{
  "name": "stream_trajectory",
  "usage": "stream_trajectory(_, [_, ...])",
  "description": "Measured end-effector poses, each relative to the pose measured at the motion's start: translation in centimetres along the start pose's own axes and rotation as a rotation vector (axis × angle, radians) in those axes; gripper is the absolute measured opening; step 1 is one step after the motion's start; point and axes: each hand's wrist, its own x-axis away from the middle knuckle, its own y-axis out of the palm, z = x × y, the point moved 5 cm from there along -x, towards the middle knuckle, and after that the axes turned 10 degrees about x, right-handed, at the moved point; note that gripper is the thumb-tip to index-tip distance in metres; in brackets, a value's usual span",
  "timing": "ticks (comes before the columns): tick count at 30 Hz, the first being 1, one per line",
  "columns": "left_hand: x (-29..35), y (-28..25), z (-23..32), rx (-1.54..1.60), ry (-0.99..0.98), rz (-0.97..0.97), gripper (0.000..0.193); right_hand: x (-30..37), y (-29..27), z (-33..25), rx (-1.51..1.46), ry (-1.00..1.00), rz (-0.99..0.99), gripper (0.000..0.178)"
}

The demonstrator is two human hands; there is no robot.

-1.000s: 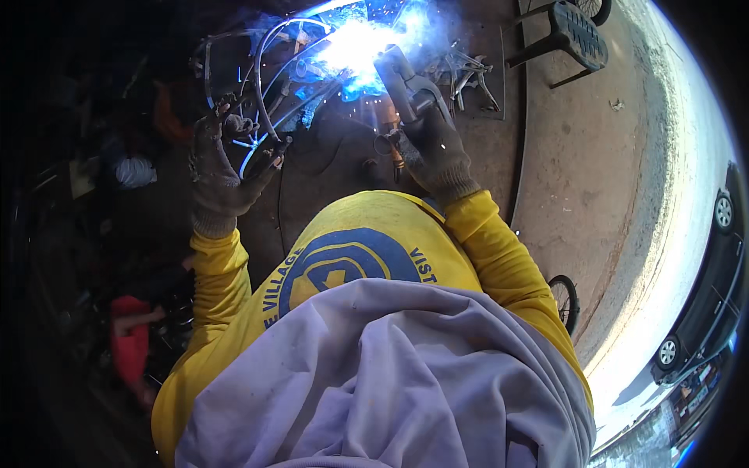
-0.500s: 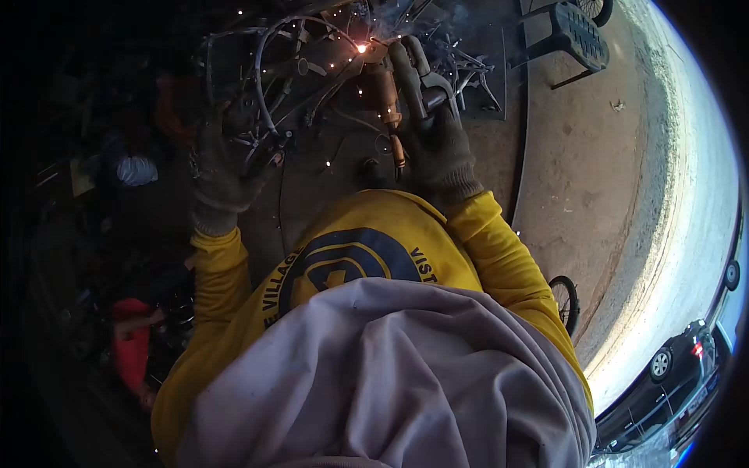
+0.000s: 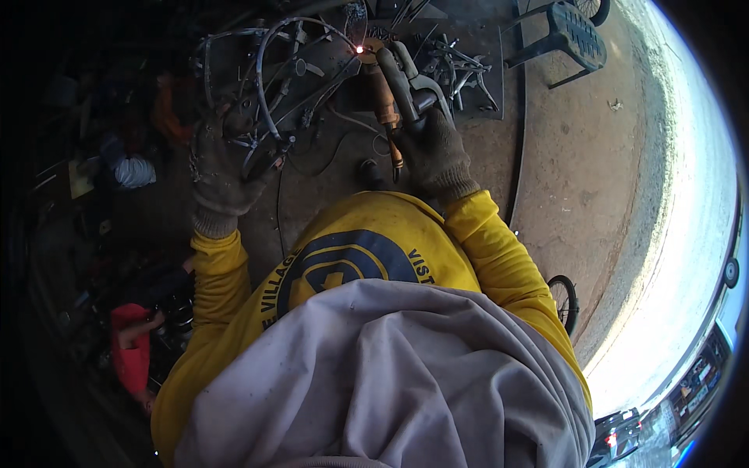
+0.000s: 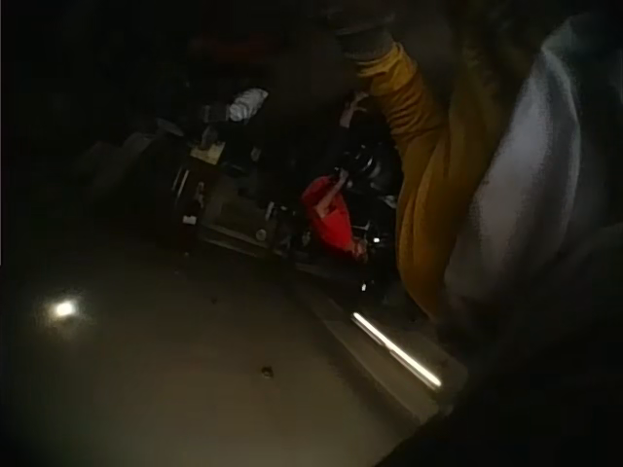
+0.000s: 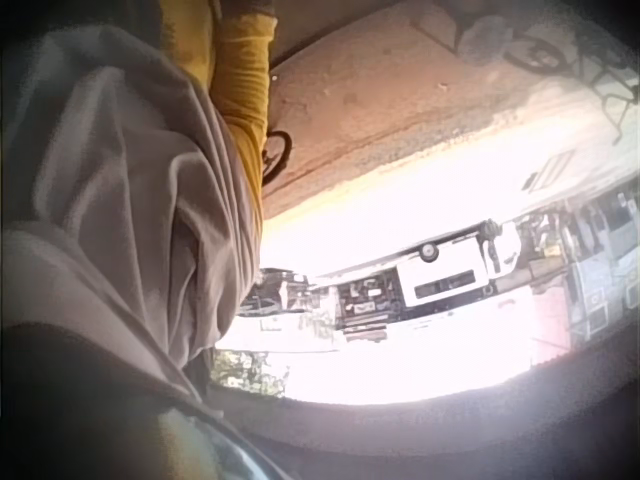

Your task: The person welds metal rods together to form a circular frame and then uses an angle grinder to smooth the joints.

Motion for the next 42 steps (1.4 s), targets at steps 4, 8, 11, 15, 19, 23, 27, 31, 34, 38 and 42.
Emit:
stream_trajectory(4, [0.0,0.0,0.1,0.009,-0.021,-0.008,0.101,-0.1,0.1,-0.2,0.050,0.006,-0.004,0.046])
stream_trajectory(8, [0.0,0.0,0.2,-0.006,0.033,0.022,0.096,-0.2,0.4,0.3,0.036,0.027,-0.014,0.046])
stream_trajectory(11, [-0.4,-0.1,0.5,-0.029,0.050,0.009,0.093,-0.4,0.6,0.5,0.004,0.032,-0.021,0.046])
stream_trajectory(15, [-0.4,-0.3,0.6,0.015,0.044,0.025,0.093,-0.4,0.6,0.4,0.016,0.066,-0.039,0.046])
stream_trajectory(19, [-0.5,-0.4,0.7,0.002,0.007,0.012,0.096,-0.1,0.2,-0.3,-0.012,0.083,-0.069,0.048])
stream_trajectory(23, [-0.6,-0.3,0.8,0.029,0.031,0.008,0.098,-0.5,0.8,0.3,-0.002,0.118,-0.106,0.053])
stream_trajectory(27, [-0.6,-0.3,0.8,0.021,0.011,0.005,0.097,-0.3,0.5,0.0,-0.020,0.074,-0.078,0.053])
stream_trajectory(31, [-0.6,-0.2,0.7,0.023,-0.003,-0.015,0.096,-0.7,1.1,0.7,-0.036,-0.029,-0.021,0.048])
stream_trajectory(34, [-0.6,-0.2,0.7,0.001,0.057,0.017,0.095,-0.6,0.9,0.1,-0.030,-0.028,-0.030,0.049])
stream_trajectory(38, [-1.0,-0.4,1.0,0.061,0.011,-0.010,0.093,-0.3,1.0,-0.1,-0.135,-0.107,0.004,0.050])
stream_trajectory(42, [-1.5,-0.5,1.3,0.124,0.060,0.042,0.090,-0.3,0.4,-0.7,-0.174,-0.241,0.057,0.051])
